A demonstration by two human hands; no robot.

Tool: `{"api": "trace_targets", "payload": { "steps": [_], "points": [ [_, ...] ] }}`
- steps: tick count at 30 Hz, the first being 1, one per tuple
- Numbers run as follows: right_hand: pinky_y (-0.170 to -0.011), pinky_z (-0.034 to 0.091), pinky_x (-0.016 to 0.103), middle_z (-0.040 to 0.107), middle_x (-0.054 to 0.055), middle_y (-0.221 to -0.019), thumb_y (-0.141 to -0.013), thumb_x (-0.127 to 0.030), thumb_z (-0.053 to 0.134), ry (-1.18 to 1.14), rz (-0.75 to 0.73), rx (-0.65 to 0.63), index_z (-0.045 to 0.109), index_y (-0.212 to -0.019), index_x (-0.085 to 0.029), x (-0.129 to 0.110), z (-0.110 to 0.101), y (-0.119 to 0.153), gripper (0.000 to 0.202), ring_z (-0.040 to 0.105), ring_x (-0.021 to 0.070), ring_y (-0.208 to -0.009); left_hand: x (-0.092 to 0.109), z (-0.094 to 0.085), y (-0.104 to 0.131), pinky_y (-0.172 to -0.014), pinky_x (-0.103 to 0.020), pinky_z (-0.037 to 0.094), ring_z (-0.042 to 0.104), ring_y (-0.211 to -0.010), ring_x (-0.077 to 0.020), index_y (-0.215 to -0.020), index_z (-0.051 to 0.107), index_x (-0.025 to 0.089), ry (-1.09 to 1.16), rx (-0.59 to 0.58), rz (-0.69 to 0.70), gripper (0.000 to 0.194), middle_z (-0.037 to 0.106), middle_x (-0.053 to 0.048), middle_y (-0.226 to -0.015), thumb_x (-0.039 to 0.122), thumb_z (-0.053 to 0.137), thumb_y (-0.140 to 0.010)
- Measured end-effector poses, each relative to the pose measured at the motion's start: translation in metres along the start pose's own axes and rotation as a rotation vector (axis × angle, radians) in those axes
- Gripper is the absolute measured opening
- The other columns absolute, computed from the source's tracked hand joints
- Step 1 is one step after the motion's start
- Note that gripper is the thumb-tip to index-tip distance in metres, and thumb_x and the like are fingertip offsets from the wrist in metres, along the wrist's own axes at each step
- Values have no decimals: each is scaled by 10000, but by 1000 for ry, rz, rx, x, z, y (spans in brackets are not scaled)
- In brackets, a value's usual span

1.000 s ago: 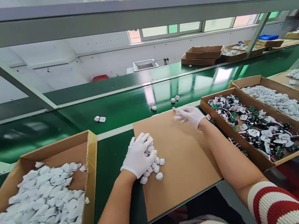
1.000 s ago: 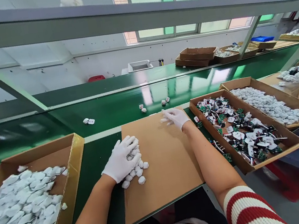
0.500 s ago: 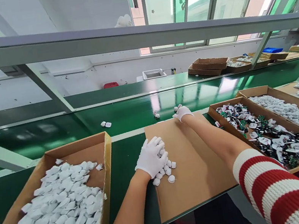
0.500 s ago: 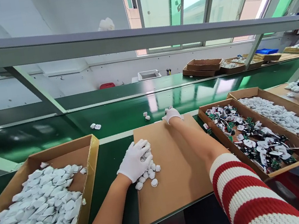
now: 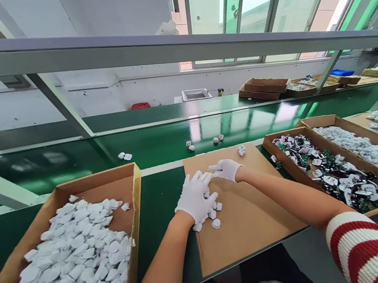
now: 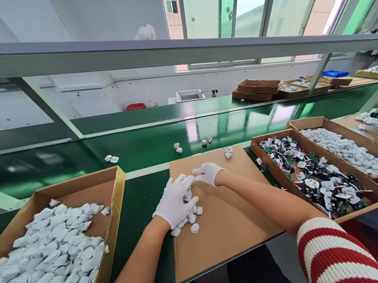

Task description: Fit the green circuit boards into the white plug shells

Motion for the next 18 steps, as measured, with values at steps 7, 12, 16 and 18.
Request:
{"api": "trace_targets", "payload": {
  "steps": [7,12,16,18],
  "points": [
    [-945,563,450,627,98,-1289,-981,-377,611,92,360,128,615,-1255,-176,71,-27,15,340,642,230,-1112,5,10,1,-1218,-594,220,365,-1480,-337,-1129,728,233,-85,-3,167,298,602,-86,-1460,374,585,-909],
    [-909,577,424,648,89,-1240,-977,-391,617,157,481,67,627,-1228,-171,90,-33,-3,335,658,219,-1063,2,11,0,-1184,-575,277,440,-1426,-321,-1008,731,238,-24,68,195,205,689,-74,-1328,354,600,-900],
    [-911,574,400,638,85,-1262,-972,-371,629,253,461,1,629,-1236,-200,92,-43,-16,314,653,221,-1090,2,7,1,-1160,-525,313,519,-1330,-293,-938,717,248,-18,109,193,140,730,-48,-1192,324,611,-886],
    [-911,577,417,636,91,-1265,-974,-368,626,317,404,-30,617,-1252,-188,90,-44,-16,331,654,219,-1083,3,3,1,-1143,-505,333,554,-1267,-274,-914,704,245,-28,121,185,125,732,-40,-1149,317,605,-889]
  ]
}}
Point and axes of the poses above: each hand's wrist, its own y-axis away from the middle knuckle, its own z-axis out of the palm, x = y × z, the point moved 1 cm from there along -y, towards the middle knuckle
